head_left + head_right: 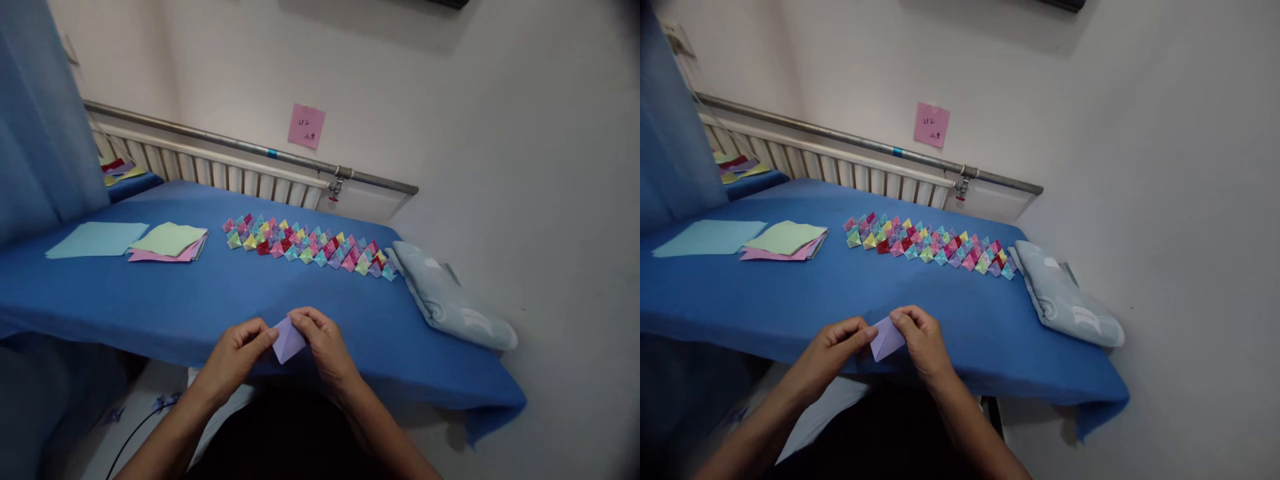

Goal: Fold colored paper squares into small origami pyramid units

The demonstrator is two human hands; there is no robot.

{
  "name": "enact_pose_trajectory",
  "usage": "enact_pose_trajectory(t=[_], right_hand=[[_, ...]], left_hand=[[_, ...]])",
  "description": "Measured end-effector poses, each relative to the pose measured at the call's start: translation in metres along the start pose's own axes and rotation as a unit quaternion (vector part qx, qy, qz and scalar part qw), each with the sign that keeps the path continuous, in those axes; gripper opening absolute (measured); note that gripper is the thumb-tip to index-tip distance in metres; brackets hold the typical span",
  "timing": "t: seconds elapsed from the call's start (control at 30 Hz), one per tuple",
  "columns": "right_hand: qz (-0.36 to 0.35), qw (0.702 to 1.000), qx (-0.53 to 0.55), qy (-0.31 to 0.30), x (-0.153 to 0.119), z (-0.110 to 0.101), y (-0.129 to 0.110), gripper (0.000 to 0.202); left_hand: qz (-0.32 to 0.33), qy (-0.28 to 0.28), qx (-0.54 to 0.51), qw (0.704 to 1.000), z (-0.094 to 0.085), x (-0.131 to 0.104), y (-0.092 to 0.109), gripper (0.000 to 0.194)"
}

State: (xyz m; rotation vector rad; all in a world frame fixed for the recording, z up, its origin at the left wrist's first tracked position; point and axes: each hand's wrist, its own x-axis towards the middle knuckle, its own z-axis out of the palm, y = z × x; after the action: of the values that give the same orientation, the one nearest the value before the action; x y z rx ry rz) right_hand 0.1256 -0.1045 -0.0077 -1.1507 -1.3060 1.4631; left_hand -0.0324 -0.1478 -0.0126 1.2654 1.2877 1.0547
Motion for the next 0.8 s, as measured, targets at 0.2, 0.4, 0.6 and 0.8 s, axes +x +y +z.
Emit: enact_pose_trajectory(t=[0.2, 0.4, 0.6, 0.8], right_hand=[[-0.011, 0.999, -0.033, 0.006, 0.001, -0.001, 0.001, 0.024], [0.019, 0.998, -0.03, -0.044, 0.001, -0.008, 0.004, 0.034], [0.008, 0.994, -0.103, -0.03, 0.004, -0.013, 0.015, 0.026], [-0.019, 0.97, -0.24, -0.02, 0.013, -0.01, 0.025, 0.015]], left_hand=[[-0.011, -0.017, 0.006, 1.0, 0.003, 0.004, -0.001, 0.036], [-0.028, 0.033, -0.032, 0.999, 0.004, 0.012, -0.005, 0.038], [-0.03, 0.043, 0.058, 0.997, -0.001, 0.024, -0.012, 0.037], [0.104, 0.099, 0.185, 0.972, -0.01, 0.03, -0.026, 0.015]])
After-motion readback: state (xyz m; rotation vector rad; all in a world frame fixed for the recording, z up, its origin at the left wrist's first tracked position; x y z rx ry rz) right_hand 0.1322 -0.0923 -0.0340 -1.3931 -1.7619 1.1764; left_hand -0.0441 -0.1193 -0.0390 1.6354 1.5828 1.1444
